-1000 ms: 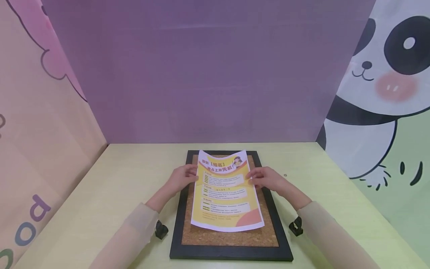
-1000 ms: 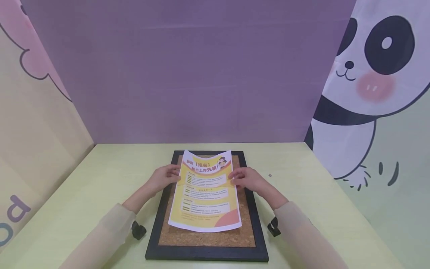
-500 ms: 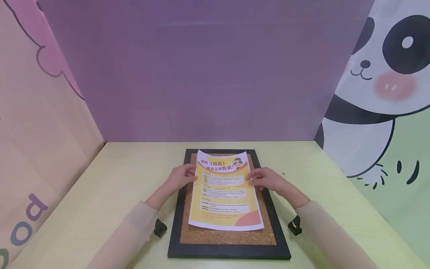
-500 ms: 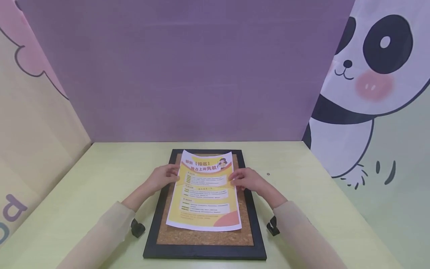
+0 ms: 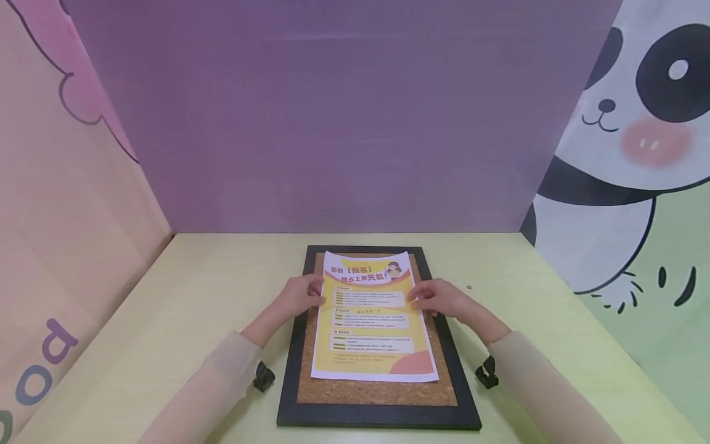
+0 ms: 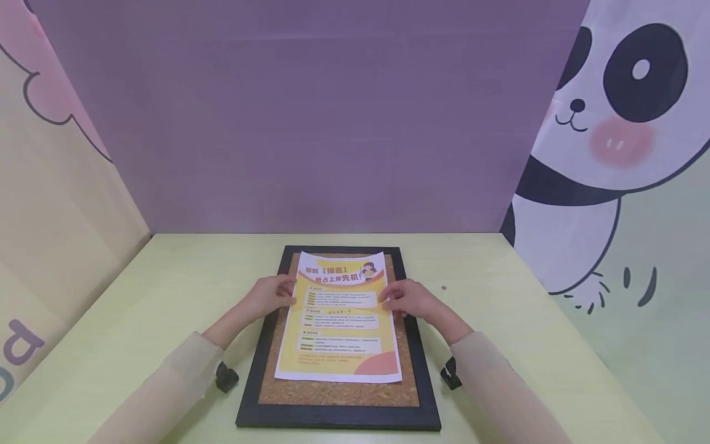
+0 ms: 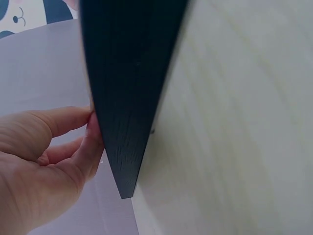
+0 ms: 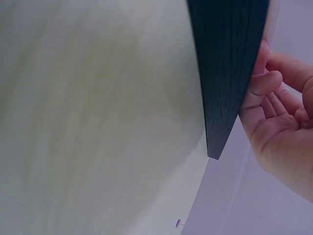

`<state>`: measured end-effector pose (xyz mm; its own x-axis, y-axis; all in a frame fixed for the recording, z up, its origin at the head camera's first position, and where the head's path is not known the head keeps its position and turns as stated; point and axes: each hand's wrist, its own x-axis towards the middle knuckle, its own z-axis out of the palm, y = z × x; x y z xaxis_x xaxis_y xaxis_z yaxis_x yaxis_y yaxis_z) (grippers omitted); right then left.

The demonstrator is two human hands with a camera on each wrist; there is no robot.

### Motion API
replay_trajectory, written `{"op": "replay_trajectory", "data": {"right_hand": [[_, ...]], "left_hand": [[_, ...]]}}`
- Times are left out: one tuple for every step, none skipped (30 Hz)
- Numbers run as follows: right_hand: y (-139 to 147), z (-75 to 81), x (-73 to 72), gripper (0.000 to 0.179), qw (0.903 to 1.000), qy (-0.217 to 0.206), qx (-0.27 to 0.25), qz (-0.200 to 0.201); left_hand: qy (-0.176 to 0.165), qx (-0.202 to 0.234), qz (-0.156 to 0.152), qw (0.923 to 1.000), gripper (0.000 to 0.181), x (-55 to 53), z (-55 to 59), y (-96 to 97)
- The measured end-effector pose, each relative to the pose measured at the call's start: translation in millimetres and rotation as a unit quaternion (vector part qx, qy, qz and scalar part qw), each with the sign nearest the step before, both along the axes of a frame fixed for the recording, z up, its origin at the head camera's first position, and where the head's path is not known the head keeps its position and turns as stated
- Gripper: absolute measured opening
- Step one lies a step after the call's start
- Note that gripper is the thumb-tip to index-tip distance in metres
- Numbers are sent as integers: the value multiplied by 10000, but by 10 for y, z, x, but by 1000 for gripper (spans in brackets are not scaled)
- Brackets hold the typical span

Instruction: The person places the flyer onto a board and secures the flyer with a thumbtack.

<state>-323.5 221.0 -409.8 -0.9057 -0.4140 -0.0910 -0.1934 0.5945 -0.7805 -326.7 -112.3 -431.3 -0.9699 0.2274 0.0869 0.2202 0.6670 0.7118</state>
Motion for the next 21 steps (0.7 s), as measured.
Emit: {"op": "replay_trajectory", "data": {"right_hand": [[-3, -3, 1, 17, 10000, 23, 31, -6], [-5, -7, 0, 17, 9999, 68, 83, -19], [-7, -11, -1, 16, 9998, 117, 145, -33], [-10, -13, -1, 16, 9997, 158, 195, -56], [-15, -17, 0, 15, 9995, 193, 250, -90], [-19, -19, 2, 15, 9992, 241, 302, -106], [-23, -18, 6, 15, 9989, 303, 349, -97], [-27, -21, 8, 15, 9984, 372, 410, -101], [-30, -24, 11, 15, 9980, 427, 455, -98], [-34, -28, 13, 14, 9976, 472, 490, -99], [-37, -31, 15, 14, 9973, 513, 522, -94], [-41, -33, 17, 14, 9970, 548, 545, -87], [-45, -35, 18, 14, 9967, 573, 574, -96], [-48, -39, 18, 14, 9963, 595, 605, -113], [-50, -41, 18, 14, 9960, 615, 634, -126], [-51, -41, 17, 14, 9957, 632, 661, -135], [-52, -41, 16, 14, 9951, 687, 702, -139], [-52, -43, 13, 14, 9943, 749, 749, -140], [-51, -45, 9, 13, 9934, 821, 787, -129], [-50, -47, 5, 13, 9926, 890, 819, -109], [-47, -51, 1, 13, 9918, 956, 847, -94]], "left_hand": [[-6, -28, -11, 10000, 50, 0, -3, -1], [-27, -49, -17, 10000, 50, 0, -6, -1], [-37, -56, -31, 10000, 50, 2, -9, -2], [-50, -48, -49, 10000, 49, 5, -11, -3], [-55, -36, -66, 10000, 49, 9, -12, -5], [-54, -24, -91, 9999, 48, 12, -16, -7], [-51, -29, -114, 9999, 47, 16, -15, -8], [-51, -32, -131, 9999, 47, 19, -14, -10], [-33, -44, -156, 9999, 47, 23, -11, -12], [-41, -54, -178, 9998, 47, 26, -8, -15], [-42, -78, -199, 9998, 48, 26, -8, -18], [-45, -125, -216, 9997, 48, 22, -8, -20], [-33, -193, -238, 9995, 47, 20, -7, -21], [-35, -251, -255, 9994, 46, 16, -10, -24], [-29, -318, -270, 9991, 45, 13, -11, -26], [-19, -380, -289, 9989, 43, 8, -10, -26], [2, -465, -300, 9985, 42, 1, -11, -25], [22, -540, -318, 9980, 40, -2, -9, -26], [48, -599, -342, 9976, 39, -4, -6, -25], [50, -647, -353, 9973, 39, -7, -4, -25], [64, -685, -374, 9969, 38, -9, -2, -24]]}}
